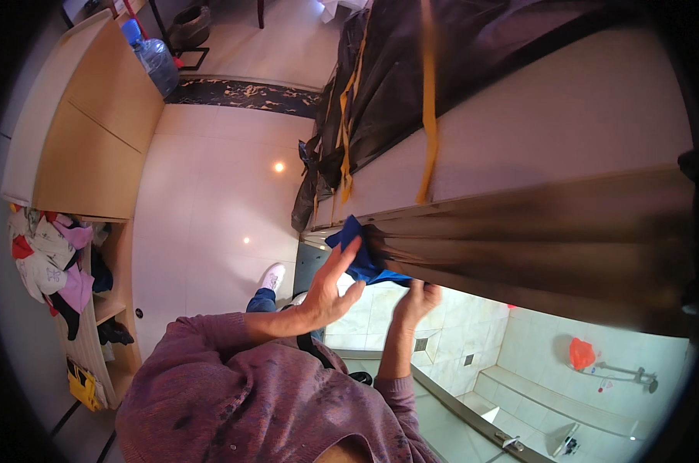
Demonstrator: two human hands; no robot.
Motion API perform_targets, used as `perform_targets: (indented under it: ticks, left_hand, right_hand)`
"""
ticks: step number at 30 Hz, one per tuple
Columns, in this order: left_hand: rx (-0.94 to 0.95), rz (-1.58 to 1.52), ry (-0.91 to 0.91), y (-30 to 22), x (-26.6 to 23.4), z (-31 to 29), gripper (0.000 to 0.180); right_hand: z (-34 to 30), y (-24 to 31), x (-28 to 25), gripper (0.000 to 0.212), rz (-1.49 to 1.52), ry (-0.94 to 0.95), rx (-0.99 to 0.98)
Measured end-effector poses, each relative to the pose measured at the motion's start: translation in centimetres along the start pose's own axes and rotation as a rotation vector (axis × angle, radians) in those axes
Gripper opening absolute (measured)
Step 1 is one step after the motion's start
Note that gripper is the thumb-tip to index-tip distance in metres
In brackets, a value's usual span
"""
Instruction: The person wipes a wall, a wooden door, and a glass shower door with a blue cloth. They move from the wall to the door, then to the shower area, wiping each surface in sequence.
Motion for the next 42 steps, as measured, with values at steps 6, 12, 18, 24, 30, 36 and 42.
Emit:
perform_targets:
  ticks: [6, 12, 18, 24, 30, 36, 42]
  left_hand:
    - [0.402, 0.084, -0.255, -4.7, -0.8, 2.7, 0.035]
    - [0.383, -0.026, -0.207, -3.2, -0.2, 3.3, 0.029]
    - [0.251, 0.021, -0.152, 0.6, 0.8, 2.3, 0.026]
    - [0.024, -0.025, 0.132, 3.3, -0.6, 0.5, 0.018]
    - [-0.173, -0.157, -0.215, 7.9, -1.6, 6.9, 0.040]
    - [-0.115, -0.317, -0.063, 6.0, 2.3, 6.9, 0.061]
    - [-0.039, -0.217, 0.063, 4.8, 1.5, 2.8, 0.070]
  right_hand:
    - [3.4, 11.1, -0.2, 0.014, 0.175, -0.155, -0.445]
    - [2.5, 9.1, 1.2, 0.031, 0.092, -0.157, -0.777]
    - [1.6, 1.4, 1.0, 0.026, 0.272, -0.013, -0.501]
    - [2.3, -0.1, 0.0, 0.013, 0.002, -0.056, -0.334]
    - [2.8, 0.8, 0.1, 0.017, 0.064, -0.119, -0.314]
    - [2.8, 0.6, 0.4, 0.020, -0.007, -0.128, -0.368]
    - [2.8, 0.6, 0.4, 0.026, 0.043, -0.038, -0.313]
Point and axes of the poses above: each hand's wrist, its own z-axis towards the middle knuckle, its own x-axis out of the palm, y = z × x, the point moved 3 cm from there along z, towards the middle knuckle, and after that the axes turned 4 degrees about z, right-handed, at the moved point
